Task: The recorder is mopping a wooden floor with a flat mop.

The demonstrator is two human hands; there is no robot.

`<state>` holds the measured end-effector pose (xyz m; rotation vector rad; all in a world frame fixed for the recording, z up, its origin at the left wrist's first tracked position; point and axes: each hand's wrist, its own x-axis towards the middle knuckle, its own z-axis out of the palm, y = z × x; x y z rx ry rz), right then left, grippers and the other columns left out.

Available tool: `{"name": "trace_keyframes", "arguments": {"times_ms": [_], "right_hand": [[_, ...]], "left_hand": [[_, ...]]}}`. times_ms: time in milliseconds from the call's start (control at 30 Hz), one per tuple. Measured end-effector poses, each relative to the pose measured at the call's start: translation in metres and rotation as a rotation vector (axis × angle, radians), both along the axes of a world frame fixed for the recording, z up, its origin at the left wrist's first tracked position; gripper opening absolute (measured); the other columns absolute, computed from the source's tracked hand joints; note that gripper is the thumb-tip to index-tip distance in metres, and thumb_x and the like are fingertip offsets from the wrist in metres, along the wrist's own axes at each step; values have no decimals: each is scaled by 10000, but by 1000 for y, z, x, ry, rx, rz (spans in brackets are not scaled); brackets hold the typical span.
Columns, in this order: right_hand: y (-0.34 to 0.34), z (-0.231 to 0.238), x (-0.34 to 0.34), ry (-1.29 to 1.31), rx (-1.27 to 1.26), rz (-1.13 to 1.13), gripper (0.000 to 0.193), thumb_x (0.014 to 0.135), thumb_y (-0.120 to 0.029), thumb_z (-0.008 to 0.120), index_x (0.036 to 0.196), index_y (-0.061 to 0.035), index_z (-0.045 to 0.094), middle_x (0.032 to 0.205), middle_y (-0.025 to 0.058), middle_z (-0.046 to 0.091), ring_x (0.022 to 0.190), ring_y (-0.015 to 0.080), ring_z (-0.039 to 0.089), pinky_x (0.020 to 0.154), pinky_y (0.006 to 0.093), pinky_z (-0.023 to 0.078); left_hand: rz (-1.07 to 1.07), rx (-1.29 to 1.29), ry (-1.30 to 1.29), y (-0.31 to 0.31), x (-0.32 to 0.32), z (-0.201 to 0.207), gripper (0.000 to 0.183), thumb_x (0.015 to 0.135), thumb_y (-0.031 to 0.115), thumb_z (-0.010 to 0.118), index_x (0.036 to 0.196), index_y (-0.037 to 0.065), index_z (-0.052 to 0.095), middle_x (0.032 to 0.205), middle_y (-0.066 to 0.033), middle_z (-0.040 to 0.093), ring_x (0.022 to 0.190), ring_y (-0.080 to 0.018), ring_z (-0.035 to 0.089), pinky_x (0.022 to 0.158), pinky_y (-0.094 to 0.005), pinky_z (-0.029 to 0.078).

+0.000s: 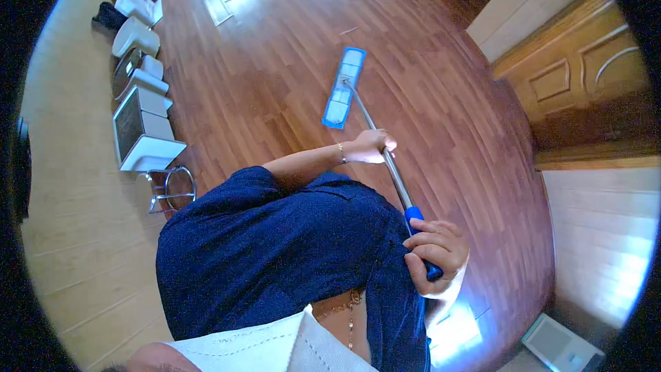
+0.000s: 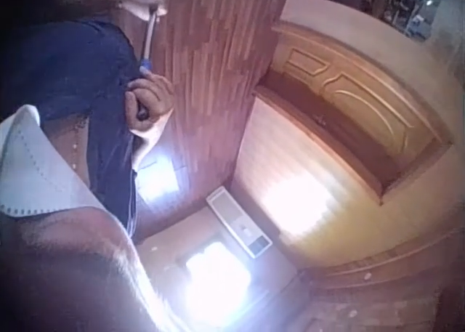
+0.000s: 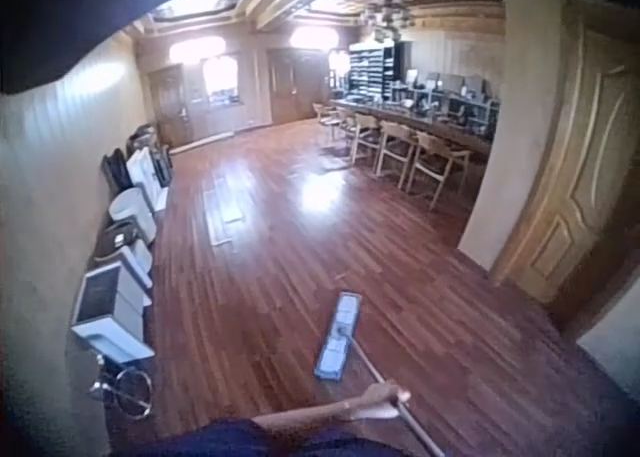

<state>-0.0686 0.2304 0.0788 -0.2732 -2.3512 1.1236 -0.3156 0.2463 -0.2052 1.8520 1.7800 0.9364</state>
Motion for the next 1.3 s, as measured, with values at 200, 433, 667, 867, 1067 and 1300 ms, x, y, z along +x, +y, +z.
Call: {"name": "trace_keyframes", "arguments": {"times_ms": [200,433,667,867,1067,1300], "right_hand": [[-17,17,39,69,99,-190,75,634,-108,678,687,-69,642,705,94,676,779,303,691,765,389,493],[11,74,118,2,555,36,254,863,-324,557,775,-86,554,688,80,631,655,234,637,655,385,460],[45,91,133,462,778,134,333,945,-320,432,718,-98,532,575,29,547,533,196,576,524,362,436],[92,110,99,293,563,522,264,923,-264,497,740,-75,513,630,53,556,563,202,571,523,373,404],[46,41,38,507,323,406,362,891,-449,552,736,-125,512,619,31,529,544,174,515,607,372,401],[-24,7,-62,538,34,477,410,846,-429,627,661,-74,534,602,68,551,538,213,523,564,380,410]], "left_hand": [[-258,-166,-27,32,61,26,164,650,132,621,684,102,464,697,-107,536,733,-347,571,577,-468,431],[-287,-54,-58,29,146,66,114,616,201,610,676,110,577,658,-136,592,689,-389,600,578,-496,456],[-238,-18,-43,-5,173,115,135,593,216,631,634,99,577,621,-115,593,639,-375,609,542,-484,470],[-35,-93,36,-27,136,113,140,593,237,644,637,111,601,645,-105,615,663,-362,623,551,-478,487],[213,-215,132,-97,80,90,153,606,269,645,670,131,641,703,-105,654,721,-335,653,613,-465,515],[580,-263,203,-175,1,35,100,653,245,644,649,146,638,681,-105,642,689,-343,652,577,-481,508]]}}
